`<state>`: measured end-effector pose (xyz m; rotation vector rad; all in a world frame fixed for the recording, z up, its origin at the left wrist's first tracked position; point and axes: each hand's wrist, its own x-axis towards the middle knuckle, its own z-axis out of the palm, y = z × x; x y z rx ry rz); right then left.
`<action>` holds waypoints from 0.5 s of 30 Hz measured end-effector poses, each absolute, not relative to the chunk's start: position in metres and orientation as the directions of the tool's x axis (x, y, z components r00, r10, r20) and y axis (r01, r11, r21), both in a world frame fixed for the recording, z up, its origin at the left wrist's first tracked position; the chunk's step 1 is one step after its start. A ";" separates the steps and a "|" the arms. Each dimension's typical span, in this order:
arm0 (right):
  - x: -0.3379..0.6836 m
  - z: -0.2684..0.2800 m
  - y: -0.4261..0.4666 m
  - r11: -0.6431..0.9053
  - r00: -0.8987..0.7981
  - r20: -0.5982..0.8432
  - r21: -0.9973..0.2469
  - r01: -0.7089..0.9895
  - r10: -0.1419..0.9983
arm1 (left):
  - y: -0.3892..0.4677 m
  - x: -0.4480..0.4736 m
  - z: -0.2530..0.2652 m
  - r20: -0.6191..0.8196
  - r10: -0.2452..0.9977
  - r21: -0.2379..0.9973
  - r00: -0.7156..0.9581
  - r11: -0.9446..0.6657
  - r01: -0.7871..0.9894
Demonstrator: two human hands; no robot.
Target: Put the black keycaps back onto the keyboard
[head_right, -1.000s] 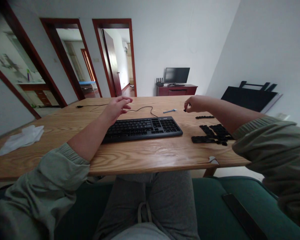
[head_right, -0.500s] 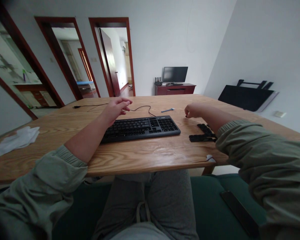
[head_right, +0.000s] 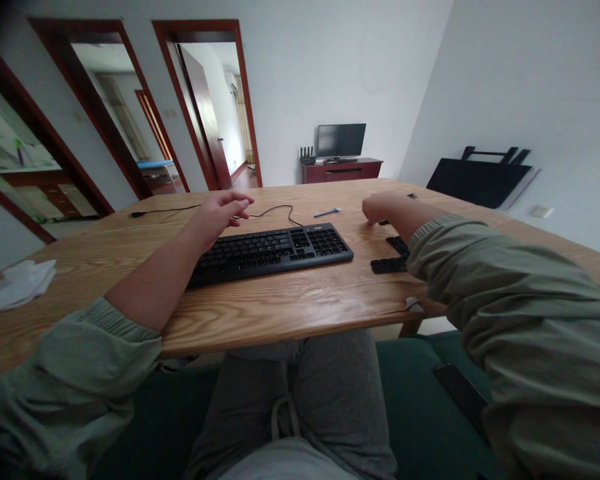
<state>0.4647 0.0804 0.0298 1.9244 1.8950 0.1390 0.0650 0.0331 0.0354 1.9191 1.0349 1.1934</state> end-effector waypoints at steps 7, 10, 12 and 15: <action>0.459 0.034 0.070 0.006 0.102 -0.225 0.434 0.901 0.969 | 0.034 0.065 0.036 0.412 0.869 0.814 0.275 -0.486 0.317; 0.461 0.034 0.070 0.012 0.098 -0.235 0.427 0.904 0.967 | 0.034 0.065 0.035 0.412 0.868 0.810 0.277 -0.488 0.324; 0.464 0.032 0.071 0.016 0.089 -0.228 0.423 0.906 0.970 | 0.035 0.065 0.035 0.415 0.866 0.809 0.280 -0.492 0.321; 0.470 0.030 0.073 0.015 0.072 -0.193 0.414 0.910 0.979 | 0.036 0.063 0.035 0.421 0.862 0.807 0.281 -0.498 0.317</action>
